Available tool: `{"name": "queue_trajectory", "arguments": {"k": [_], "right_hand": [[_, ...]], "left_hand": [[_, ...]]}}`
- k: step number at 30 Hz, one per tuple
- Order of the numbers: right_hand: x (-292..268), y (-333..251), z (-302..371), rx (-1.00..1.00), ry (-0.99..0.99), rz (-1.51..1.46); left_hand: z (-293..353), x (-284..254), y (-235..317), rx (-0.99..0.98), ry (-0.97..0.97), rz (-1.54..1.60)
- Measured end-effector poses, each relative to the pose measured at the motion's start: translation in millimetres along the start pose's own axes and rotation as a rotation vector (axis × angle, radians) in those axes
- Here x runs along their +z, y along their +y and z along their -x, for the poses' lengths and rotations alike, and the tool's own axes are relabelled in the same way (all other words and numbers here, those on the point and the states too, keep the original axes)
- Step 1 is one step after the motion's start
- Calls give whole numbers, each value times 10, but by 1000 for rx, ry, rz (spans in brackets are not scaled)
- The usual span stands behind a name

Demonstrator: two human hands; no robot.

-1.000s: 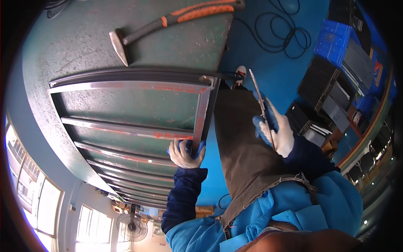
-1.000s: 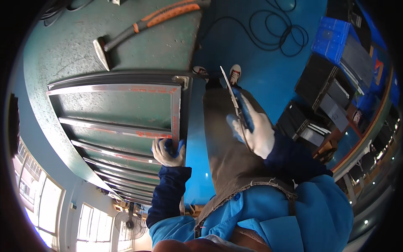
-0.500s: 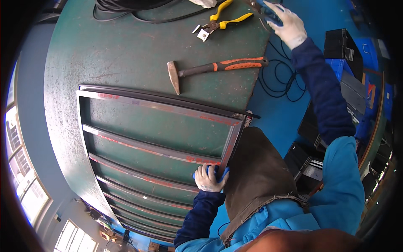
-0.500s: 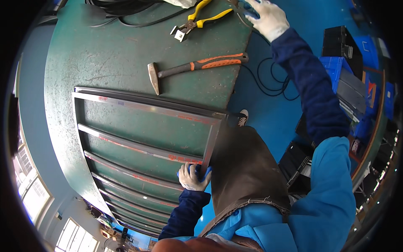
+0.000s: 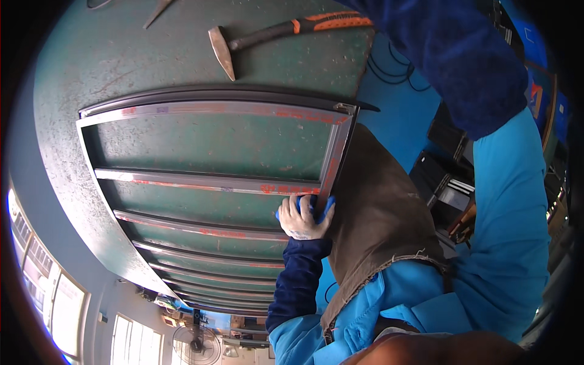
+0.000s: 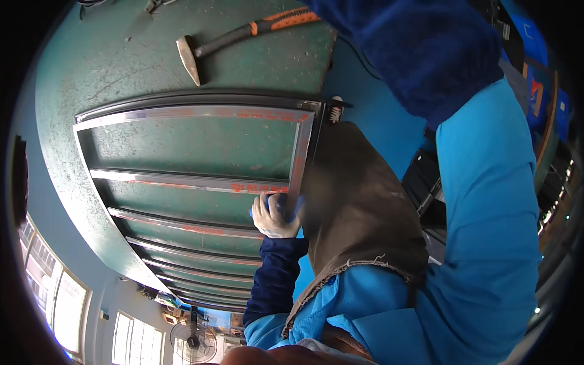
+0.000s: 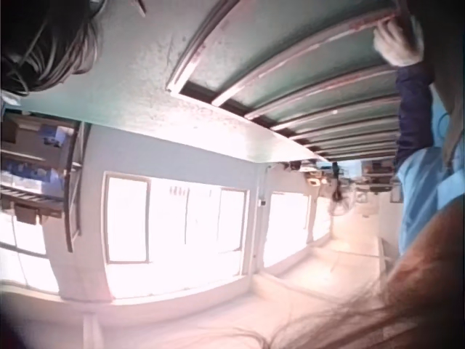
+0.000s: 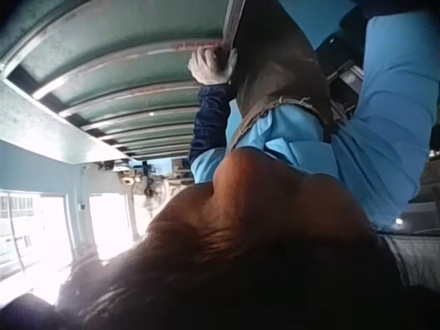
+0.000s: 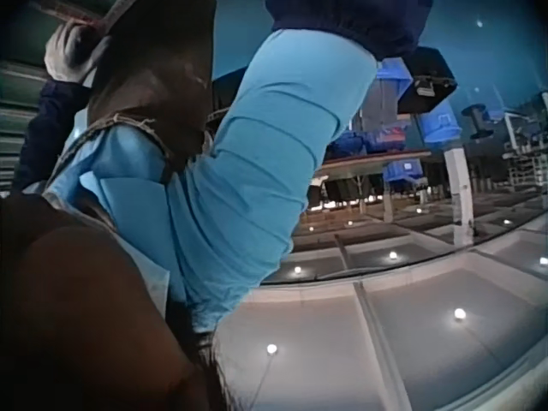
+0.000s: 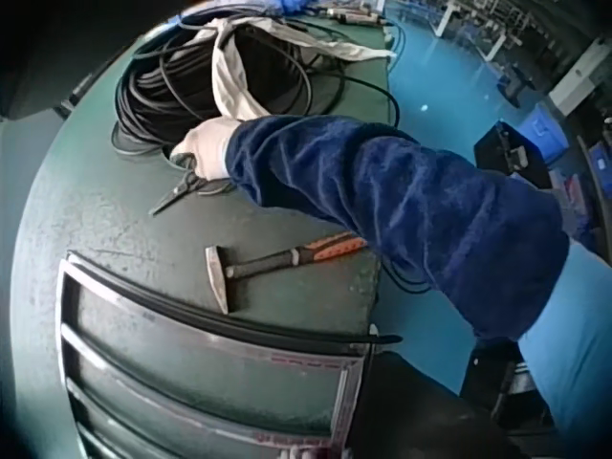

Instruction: Fabricating a metal frame by hammering, using pliers to cut or bend components, and smoothing metal edges.

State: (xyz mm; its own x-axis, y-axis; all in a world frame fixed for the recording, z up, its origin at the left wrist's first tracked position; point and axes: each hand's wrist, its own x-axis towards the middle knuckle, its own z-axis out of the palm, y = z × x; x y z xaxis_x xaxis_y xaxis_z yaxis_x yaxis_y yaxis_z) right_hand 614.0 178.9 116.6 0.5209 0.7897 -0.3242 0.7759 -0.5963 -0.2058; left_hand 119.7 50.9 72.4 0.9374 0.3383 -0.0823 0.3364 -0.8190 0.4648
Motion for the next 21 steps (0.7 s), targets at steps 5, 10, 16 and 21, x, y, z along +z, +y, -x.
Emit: {"name": "queue_trajectory", "arguments": {"k": [5,10,16,21], "right_hand": [[667,424,1513,-201,546,294],[738,468,2159,-226,246,55],[1339,644,2206,-397,742,479],[1461,539,2278,-224,652,453]], "left_hand": [[-23,-11,-14,13,27,13],[54,13,-119,22,46,-30],[97,37,-6,63,103,-87],[324,-29,49,132,-83,-40]]}}
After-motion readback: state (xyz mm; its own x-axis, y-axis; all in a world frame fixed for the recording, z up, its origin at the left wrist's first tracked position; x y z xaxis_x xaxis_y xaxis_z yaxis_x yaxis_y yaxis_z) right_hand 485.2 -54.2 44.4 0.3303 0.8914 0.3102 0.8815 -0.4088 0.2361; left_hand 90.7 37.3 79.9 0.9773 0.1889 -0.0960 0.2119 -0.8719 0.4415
